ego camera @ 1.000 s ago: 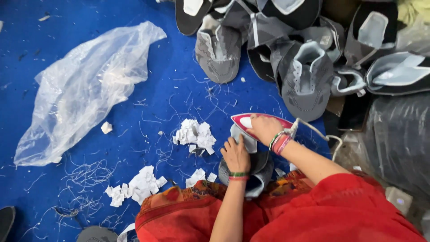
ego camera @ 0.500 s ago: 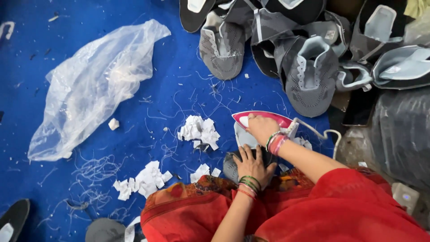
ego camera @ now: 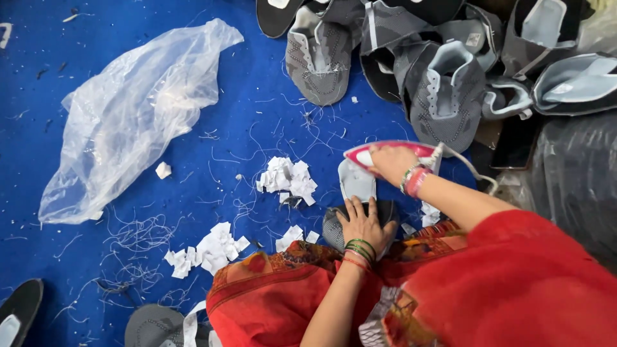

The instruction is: Pressing and ironing inner lining components onto shoe uppers during manufacturing.

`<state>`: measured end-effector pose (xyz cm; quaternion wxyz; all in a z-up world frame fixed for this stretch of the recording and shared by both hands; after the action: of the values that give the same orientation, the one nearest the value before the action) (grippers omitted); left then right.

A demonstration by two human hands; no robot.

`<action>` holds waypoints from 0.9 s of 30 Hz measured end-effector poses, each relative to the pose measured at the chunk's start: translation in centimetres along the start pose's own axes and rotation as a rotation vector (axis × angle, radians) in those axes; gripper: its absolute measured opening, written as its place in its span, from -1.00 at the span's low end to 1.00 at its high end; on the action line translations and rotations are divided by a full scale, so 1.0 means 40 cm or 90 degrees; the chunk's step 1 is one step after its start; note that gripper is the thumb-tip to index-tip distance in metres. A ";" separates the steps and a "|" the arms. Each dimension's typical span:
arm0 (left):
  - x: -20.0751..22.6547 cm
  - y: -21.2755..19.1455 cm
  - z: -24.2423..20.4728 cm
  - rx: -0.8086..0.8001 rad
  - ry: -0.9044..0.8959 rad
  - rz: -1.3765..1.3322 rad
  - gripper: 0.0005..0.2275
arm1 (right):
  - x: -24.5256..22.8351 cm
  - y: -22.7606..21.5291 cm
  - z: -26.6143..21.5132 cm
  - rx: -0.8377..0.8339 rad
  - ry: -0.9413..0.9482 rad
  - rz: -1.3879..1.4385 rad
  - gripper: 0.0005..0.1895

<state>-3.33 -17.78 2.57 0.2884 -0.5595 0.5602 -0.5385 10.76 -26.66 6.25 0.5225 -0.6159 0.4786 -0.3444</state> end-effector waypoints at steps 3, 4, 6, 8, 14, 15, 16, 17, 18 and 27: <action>0.001 -0.004 0.002 0.006 -0.004 -0.010 -0.21 | -0.021 -0.042 0.022 0.079 0.047 -0.015 -0.49; -0.006 -0.002 -0.006 0.001 -0.007 -0.006 -0.21 | -0.041 -0.046 0.013 0.076 0.046 -0.009 -0.49; 0.000 -0.006 0.005 -0.002 0.003 -0.006 -0.20 | -0.050 -0.069 0.009 0.079 0.055 0.027 -0.44; -0.002 -0.014 -0.002 -0.009 0.004 -0.004 -0.21 | -0.066 -0.006 0.005 0.038 0.045 0.043 -0.44; 0.013 -0.011 0.010 0.006 0.009 -0.009 -0.22 | -0.047 -0.036 0.046 0.054 0.051 0.052 -0.37; 0.009 -0.010 0.008 0.002 0.006 -0.010 -0.22 | -0.050 -0.039 0.054 0.064 0.043 0.059 -0.40; 0.012 -0.018 0.013 0.002 0.006 -0.009 -0.22 | -0.031 -0.047 0.033 0.065 0.043 0.060 -0.40; 0.004 -0.021 0.011 -0.002 0.005 -0.011 -0.21 | -0.037 -0.023 0.014 0.006 0.011 0.064 -0.42; -0.004 -0.025 0.010 -0.005 0.003 -0.014 -0.21 | -0.042 0.002 -0.007 -0.054 -0.021 0.068 -0.45; 0.015 -0.017 0.017 -0.019 0.002 0.000 -0.19 | -0.006 -0.008 0.007 -0.004 -0.002 0.031 -0.40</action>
<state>-2.61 -18.40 3.18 0.2792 -0.5626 0.5687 -0.5311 11.01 -26.33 6.53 0.5297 -0.6063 0.4935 -0.3290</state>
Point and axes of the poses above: each hand's wrist, its own z-axis towards the middle knuckle, its own y-axis out of the palm, x = y × z, the point moved 10 cm from there along z, towards the middle knuckle, and after that the axes turned 9 degrees about z, right-handed, at the moved point
